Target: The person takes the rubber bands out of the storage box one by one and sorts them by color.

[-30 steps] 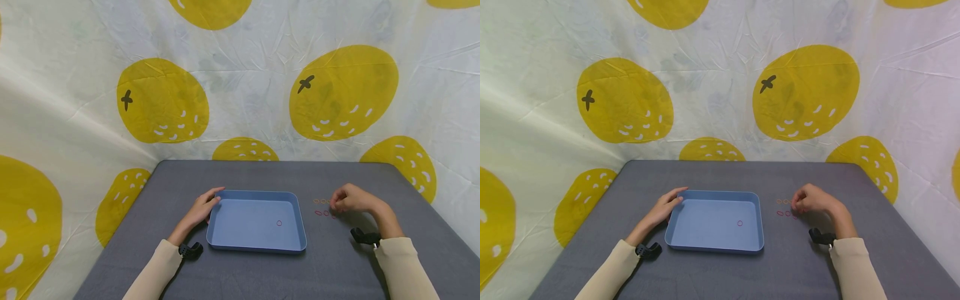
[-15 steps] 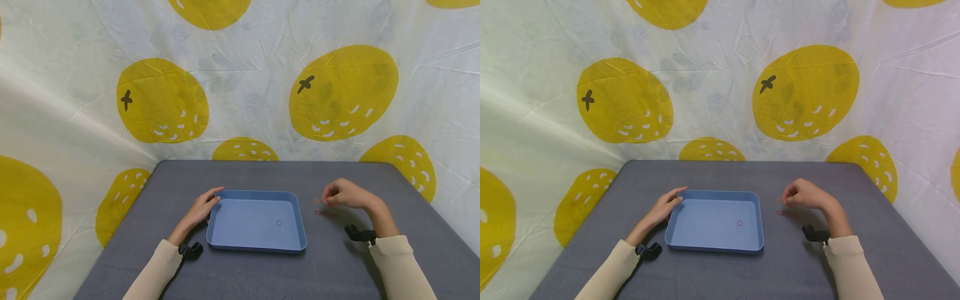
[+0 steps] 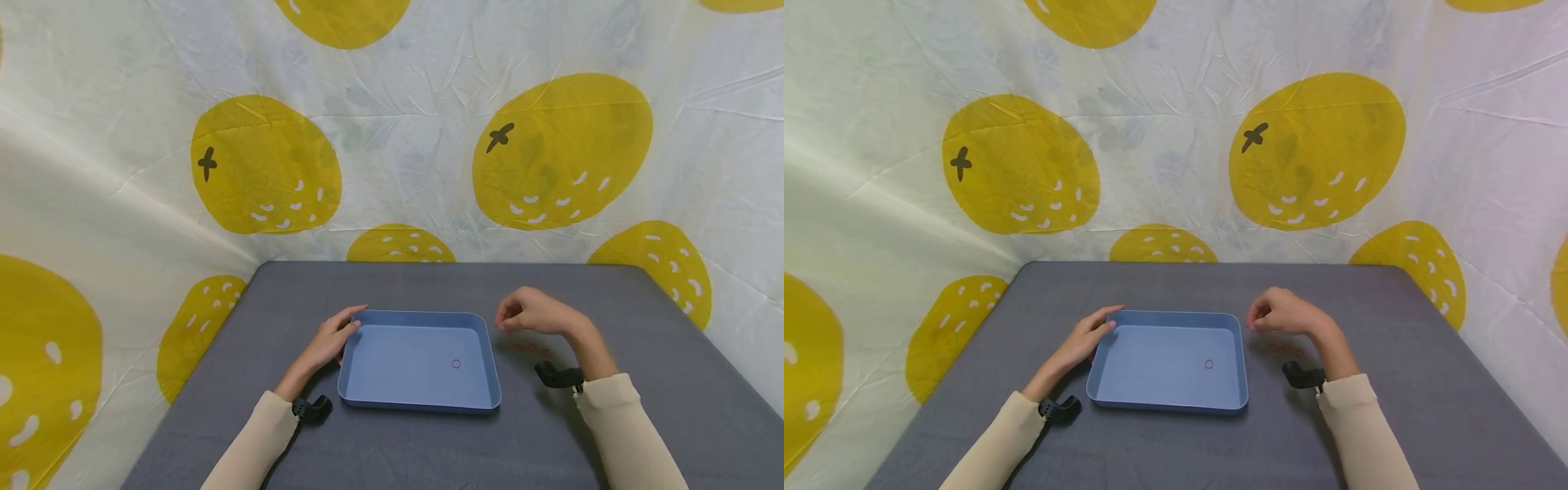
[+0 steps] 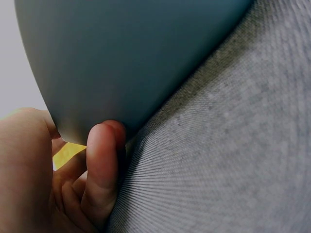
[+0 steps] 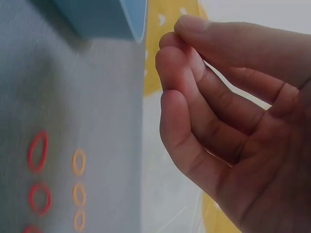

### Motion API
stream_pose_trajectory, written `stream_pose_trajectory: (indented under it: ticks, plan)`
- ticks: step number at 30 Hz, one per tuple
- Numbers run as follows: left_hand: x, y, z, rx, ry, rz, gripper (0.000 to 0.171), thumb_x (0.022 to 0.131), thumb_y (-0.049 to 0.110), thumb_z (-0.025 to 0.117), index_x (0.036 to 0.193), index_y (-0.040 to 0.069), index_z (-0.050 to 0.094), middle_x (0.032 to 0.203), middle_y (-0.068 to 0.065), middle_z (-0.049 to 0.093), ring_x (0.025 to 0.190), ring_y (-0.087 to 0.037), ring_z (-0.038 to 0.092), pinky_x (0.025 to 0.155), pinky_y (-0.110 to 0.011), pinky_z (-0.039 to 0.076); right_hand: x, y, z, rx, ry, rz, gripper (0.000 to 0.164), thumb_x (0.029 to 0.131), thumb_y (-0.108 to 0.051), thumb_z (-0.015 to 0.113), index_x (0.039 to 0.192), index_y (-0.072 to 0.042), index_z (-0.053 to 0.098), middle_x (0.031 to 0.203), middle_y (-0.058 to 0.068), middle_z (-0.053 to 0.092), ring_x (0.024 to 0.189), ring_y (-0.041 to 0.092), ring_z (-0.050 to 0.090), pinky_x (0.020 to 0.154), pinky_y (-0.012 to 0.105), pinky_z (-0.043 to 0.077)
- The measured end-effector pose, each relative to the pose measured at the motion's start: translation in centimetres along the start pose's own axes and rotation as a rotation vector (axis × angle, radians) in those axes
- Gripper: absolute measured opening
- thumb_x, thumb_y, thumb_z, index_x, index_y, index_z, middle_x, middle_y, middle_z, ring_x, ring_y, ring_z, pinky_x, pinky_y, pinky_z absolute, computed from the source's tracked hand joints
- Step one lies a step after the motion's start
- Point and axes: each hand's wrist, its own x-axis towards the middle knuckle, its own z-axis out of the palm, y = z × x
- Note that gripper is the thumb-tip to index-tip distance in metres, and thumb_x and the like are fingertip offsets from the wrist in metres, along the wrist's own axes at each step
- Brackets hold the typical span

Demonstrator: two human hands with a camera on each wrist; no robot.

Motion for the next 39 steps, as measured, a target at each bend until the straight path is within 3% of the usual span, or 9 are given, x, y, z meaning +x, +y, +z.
stream_pose_trajectory:
  ticks: [5,14,19,23,39]
  plan:
    - [0.0,0.0,0.0,0.008,0.003,-0.002,0.042,0.109,0.034,0.053,0.151,0.035,0.053,0.104,-0.016,0.065,0.041,-0.018,0.049,0.041,-0.039,0.053,1.2,-1.4,0.7,-0.001,-0.015,-0.032,0.006,0.09,-0.005,0.071,0.092,-0.002,0.077,0.083,0.004,0.073,0.074,0.016,0.062,0.068,0.029,0.054]
    - [0.2,-0.2,0.1,0.016,0.004,0.005,0.041,0.109,0.034,0.052,0.151,0.035,0.053,0.088,-0.013,0.058,0.04,-0.018,0.049,0.041,-0.038,0.053,3.3,-2.9,2.6,0.014,-0.06,-0.067,0.007,0.09,-0.006,0.072,0.093,0.0,0.076,0.083,0.002,0.073,0.073,0.012,0.063,0.069,0.027,0.056]
    - [0.2,-0.1,0.2,0.022,0.007,0.002,0.042,0.109,0.034,0.052,0.151,0.034,0.053,0.089,-0.012,0.057,0.041,-0.018,0.049,0.041,-0.038,0.053,4.4,-3.4,3.5,0.033,-0.092,-0.099,0.008,0.089,-0.004,0.072,0.094,0.001,0.076,0.086,0.007,0.076,0.075,0.013,0.066,0.07,0.028,0.057]
    - [0.1,-0.1,0.2,0.02,0.009,-0.007,0.041,0.109,0.034,0.052,0.151,0.035,0.053,0.091,-0.013,0.059,0.041,-0.018,0.05,0.041,-0.037,0.053,5.3,-3.6,4.3,0.036,-0.121,-0.115,0.007,0.088,-0.002,0.074,0.094,0.002,0.076,0.085,0.005,0.075,0.075,0.012,0.065,0.07,0.028,0.056]
    - [0.1,-0.1,0.1,0.019,0.007,0.015,0.041,0.11,0.031,0.051,0.15,0.036,0.053,0.095,-0.014,0.062,0.041,-0.018,0.049,0.041,-0.038,0.053,6.6,-4.0,6.3,0.011,-0.238,-0.068,0.009,0.082,0.003,0.077,0.091,0.0,0.076,0.08,0.001,0.072,0.072,0.008,0.062,0.066,0.023,0.052]
